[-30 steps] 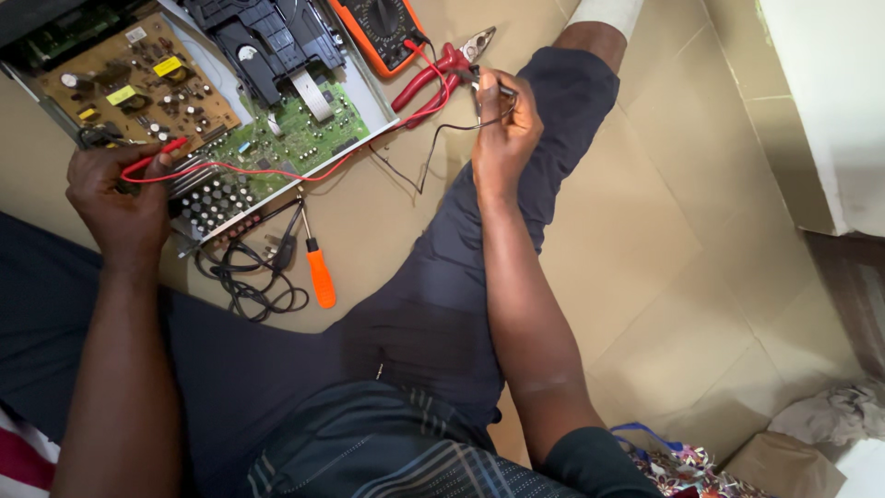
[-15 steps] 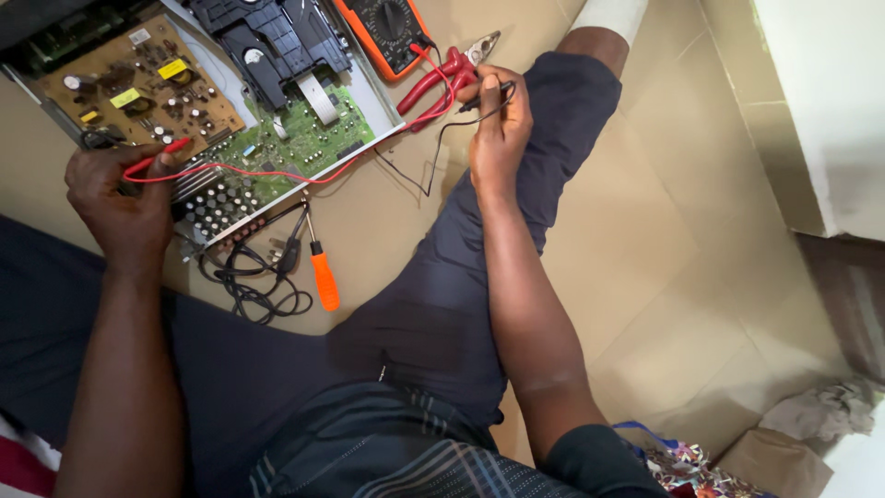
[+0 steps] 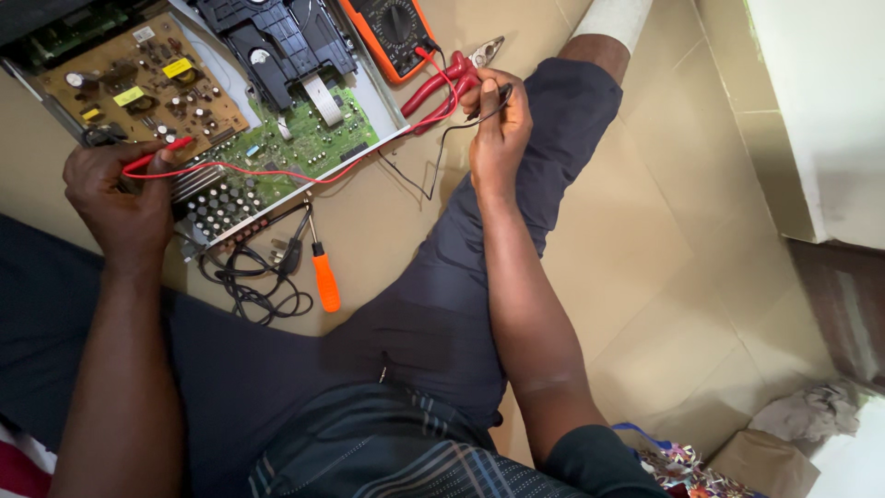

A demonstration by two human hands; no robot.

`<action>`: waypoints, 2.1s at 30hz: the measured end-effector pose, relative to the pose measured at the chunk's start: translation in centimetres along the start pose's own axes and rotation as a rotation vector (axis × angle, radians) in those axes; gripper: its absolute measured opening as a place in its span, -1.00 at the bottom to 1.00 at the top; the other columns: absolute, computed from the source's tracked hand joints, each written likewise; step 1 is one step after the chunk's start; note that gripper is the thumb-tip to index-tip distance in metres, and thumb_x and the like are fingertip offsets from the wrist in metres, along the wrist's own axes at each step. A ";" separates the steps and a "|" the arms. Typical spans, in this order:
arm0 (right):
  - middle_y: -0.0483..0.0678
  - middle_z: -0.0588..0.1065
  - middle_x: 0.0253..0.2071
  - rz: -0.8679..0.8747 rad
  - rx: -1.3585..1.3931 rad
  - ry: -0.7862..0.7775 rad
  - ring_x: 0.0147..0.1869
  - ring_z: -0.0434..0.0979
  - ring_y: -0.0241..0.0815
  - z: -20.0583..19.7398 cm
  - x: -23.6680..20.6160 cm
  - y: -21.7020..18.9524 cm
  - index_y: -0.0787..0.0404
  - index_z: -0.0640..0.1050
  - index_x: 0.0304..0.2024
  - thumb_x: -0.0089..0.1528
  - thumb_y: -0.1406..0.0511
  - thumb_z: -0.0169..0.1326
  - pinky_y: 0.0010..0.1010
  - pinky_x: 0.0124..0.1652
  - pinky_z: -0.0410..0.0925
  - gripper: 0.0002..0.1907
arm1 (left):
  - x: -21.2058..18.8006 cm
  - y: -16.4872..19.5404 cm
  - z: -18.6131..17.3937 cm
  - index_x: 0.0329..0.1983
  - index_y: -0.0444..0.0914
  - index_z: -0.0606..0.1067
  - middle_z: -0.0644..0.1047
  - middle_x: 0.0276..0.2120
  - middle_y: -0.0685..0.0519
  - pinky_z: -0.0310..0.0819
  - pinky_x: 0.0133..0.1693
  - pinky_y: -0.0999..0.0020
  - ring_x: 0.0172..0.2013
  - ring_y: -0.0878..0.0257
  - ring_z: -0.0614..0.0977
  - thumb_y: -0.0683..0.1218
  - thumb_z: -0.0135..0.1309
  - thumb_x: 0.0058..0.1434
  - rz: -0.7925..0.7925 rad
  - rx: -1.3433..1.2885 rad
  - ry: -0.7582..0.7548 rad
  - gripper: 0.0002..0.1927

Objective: The person sits on the floor with an opened DVD player between their legs and uses multimeter test probes to test points on its power and main circuit boards, repositioning the probes on different components and adjusting the board while troubleshooting.

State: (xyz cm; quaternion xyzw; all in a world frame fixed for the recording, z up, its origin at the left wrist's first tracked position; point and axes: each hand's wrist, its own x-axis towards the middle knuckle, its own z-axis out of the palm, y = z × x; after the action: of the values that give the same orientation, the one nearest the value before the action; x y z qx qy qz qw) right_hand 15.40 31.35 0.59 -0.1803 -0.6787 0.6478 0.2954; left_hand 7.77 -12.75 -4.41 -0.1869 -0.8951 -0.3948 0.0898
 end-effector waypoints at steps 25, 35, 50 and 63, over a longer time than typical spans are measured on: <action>-0.12 0.43 -0.42 -0.085 -0.316 -0.108 -0.35 0.34 -0.44 -8.9 10.8 1.8 0.34 0.56 -0.17 0.31 0.48 0.05 -0.52 -0.31 0.28 -0.92 | -3.7 6.2 9.3 -0.08 -0.28 0.60 0.56 -0.13 -0.04 0.36 0.07 0.19 -0.04 0.03 0.53 -0.20 0.24 0.39 0.016 0.020 -0.019 -0.91; -0.21 0.37 -0.32 0.119 0.142 -0.071 -0.37 0.21 -0.45 -15.4 7.6 1.5 0.27 0.54 -0.01 0.30 0.44 -0.10 -0.56 -0.38 0.10 -0.75 | -5.9 7.1 8.7 -0.07 -0.31 0.61 0.56 -0.16 -0.04 0.37 0.07 0.22 -0.05 0.04 0.53 -0.26 0.24 0.36 0.025 0.000 -0.013 -0.89; -0.24 0.40 -0.43 -0.081 -0.174 0.008 -0.34 0.29 -0.45 -10.4 8.3 1.7 0.30 0.45 -0.32 0.37 0.39 0.16 -0.53 -0.31 0.24 -0.81 | -4.3 7.0 8.7 -0.08 -0.30 0.62 0.56 -0.19 -0.03 0.35 0.09 0.23 -0.06 0.08 0.53 -0.27 0.25 0.35 0.012 -0.027 -0.012 -0.88; -0.27 0.43 -0.48 -0.092 -0.306 -0.041 -0.43 0.32 -0.52 -10.7 5.7 2.0 0.29 0.53 -0.29 0.32 0.43 0.20 -0.59 -0.39 0.24 -0.90 | -6.4 8.2 8.7 -0.09 -0.30 0.62 0.55 -0.21 -0.02 0.33 0.07 0.23 -0.09 0.07 0.52 -0.24 0.27 0.39 0.016 -0.006 -0.006 -0.93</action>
State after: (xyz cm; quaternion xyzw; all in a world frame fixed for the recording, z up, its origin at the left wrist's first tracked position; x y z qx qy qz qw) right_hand 17.59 43.37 -0.57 -0.1788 -0.7829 0.5262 0.2798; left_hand 16.80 -2.94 -6.75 -0.1957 -0.8925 -0.3964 0.0897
